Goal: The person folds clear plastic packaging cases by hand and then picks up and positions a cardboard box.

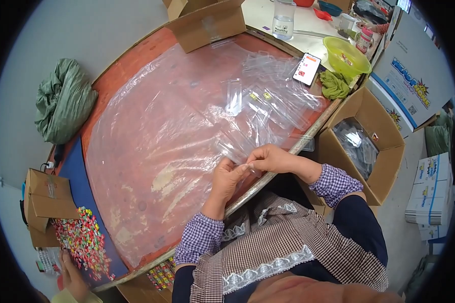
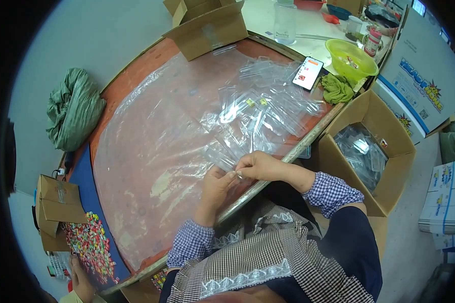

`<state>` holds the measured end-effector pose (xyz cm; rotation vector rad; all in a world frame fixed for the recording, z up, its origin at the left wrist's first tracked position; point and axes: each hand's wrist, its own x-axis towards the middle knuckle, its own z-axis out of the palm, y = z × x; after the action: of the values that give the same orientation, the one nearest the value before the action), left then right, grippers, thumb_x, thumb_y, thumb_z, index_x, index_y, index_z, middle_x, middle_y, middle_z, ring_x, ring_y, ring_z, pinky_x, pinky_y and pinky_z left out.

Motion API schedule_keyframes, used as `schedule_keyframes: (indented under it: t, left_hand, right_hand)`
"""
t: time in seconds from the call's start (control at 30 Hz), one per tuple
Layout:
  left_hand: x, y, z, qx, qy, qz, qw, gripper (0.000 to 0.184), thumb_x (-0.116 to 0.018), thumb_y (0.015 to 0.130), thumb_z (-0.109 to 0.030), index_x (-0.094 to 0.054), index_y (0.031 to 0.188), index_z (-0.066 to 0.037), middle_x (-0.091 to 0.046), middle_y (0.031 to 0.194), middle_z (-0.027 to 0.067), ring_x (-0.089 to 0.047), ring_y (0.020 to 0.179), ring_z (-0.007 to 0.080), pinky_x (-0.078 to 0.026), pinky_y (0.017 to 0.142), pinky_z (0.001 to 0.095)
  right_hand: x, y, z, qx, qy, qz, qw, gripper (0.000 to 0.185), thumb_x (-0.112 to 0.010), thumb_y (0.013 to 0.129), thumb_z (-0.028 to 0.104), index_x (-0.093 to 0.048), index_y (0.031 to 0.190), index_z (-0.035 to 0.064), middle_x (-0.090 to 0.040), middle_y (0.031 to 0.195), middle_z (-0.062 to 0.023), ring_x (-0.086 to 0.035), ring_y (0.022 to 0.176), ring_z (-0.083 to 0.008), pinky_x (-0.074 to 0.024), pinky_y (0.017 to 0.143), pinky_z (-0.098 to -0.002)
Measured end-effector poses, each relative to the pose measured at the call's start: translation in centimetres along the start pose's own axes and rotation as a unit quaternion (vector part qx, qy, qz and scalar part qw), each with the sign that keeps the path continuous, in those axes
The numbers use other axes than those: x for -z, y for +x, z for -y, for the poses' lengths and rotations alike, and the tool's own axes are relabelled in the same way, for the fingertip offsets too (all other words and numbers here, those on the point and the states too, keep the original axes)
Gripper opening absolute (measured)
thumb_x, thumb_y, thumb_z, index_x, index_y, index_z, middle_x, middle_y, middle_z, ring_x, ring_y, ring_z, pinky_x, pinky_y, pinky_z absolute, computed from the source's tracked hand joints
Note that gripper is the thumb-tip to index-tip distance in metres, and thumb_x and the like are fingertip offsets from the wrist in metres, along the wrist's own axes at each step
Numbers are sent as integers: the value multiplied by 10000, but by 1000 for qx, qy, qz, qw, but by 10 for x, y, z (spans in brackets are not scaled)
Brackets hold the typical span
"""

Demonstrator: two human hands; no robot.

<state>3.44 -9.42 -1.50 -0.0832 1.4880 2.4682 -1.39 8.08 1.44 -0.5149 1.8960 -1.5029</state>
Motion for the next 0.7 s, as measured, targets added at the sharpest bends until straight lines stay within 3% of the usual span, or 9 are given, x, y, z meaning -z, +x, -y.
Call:
schedule_keyframes:
  t: [0.07, 0.1, 0.13, 0.2, 0.3, 0.4, 0.47, 0.53, 0.7]
  left_hand:
    - [-4, 0, -4, 6, 1, -25, 1000, 281, -606, 775, -62, -464, 996, 39, -562, 908, 106, -580, 768, 154, -508, 636, 231]
    - [-6, 0, -6, 13, 1, -51, 999, 268, -608, 771, -48, -473, 990, 26, -564, 901, 92, -576, 764, 138, -506, 635, 225]
    - [-6, -1, -7, 21, 0, -77, 997, 257, -609, 766, -34, -481, 984, 14, -565, 894, 79, -572, 760, 122, -505, 633, 219]
    - [-3, 0, -5, 18, 2, -73, 997, 266, -607, 766, -30, -480, 996, 13, -565, 900, 78, -570, 765, 122, -502, 635, 220]
    - [-4, 1, -1, 8, 1, -58, 998, 285, -603, 766, -23, -478, 1020, 10, -566, 913, 75, -567, 775, 121, -497, 640, 222]
    - [-8, 0, -1, -30, 8, -39, 999, 302, -614, 763, -36, -484, 1033, 8, -568, 914, 74, -561, 776, 121, -486, 638, 217]
    - [-10, -1, 0, -30, -7, -24, 999, 302, -617, 762, -41, -487, 1030, 8, -569, 915, 76, -562, 774, 122, -485, 641, 217]
    - [-11, -1, -1, -39, -33, 5, 999, 301, -624, 760, -49, -492, 1024, 9, -569, 916, 79, -563, 770, 125, -483, 646, 217]
    - [7, 1, 5, -8, -29, 9, 1000, 302, -621, 759, -38, -490, 1026, 17, -566, 941, 90, -571, 783, 133, -489, 655, 218]
  right_hand:
    - [2, 2, 3, 12, -58, -19, 998, 121, -584, 767, 128, -598, 824, 22, -597, 714, -65, -567, 628, -123, -452, 552, -248]
    - [11, 2, 6, 150, -238, -152, 948, 114, -567, 764, 130, -594, 811, 30, -591, 730, -91, -571, 630, -172, -454, 545, -270]
    - [21, 1, 9, 275, -401, -274, 830, 109, -550, 760, 132, -590, 798, 37, -585, 746, -117, -574, 631, -220, -456, 537, -293]
    - [55, -1, 20, 198, -530, -420, 710, 93, -569, 750, 116, -563, 793, 34, -543, 777, -116, -551, 677, -276, -444, 582, -323]
    - [87, -8, 31, 202, -548, -491, 647, 138, -585, 740, 135, -566, 825, 28, -564, 807, -107, -564, 703, -262, -450, 595, -325]
    - [55, -12, 21, 166, -456, -361, 796, 177, -614, 728, 143, -569, 857, 30, -577, 794, -87, -572, 683, -212, -450, 602, -295]
    - [18, -17, 25, 109, -252, -93, 957, 257, -610, 746, 234, -578, 901, 32, -593, 815, -97, -575, 720, -207, -448, 620, -277]
    - [-1, -7, 8, 81, -152, 27, 985, 242, -637, 744, 197, -576, 893, 16, -594, 768, -53, -550, 678, -128, -440, 617, -246]
    - [-7, 0, -8, 52, 61, 20, 997, 197, -628, 758, 156, -582, 874, 4, -590, 745, -27, -533, 654, -88, -435, 601, -223]
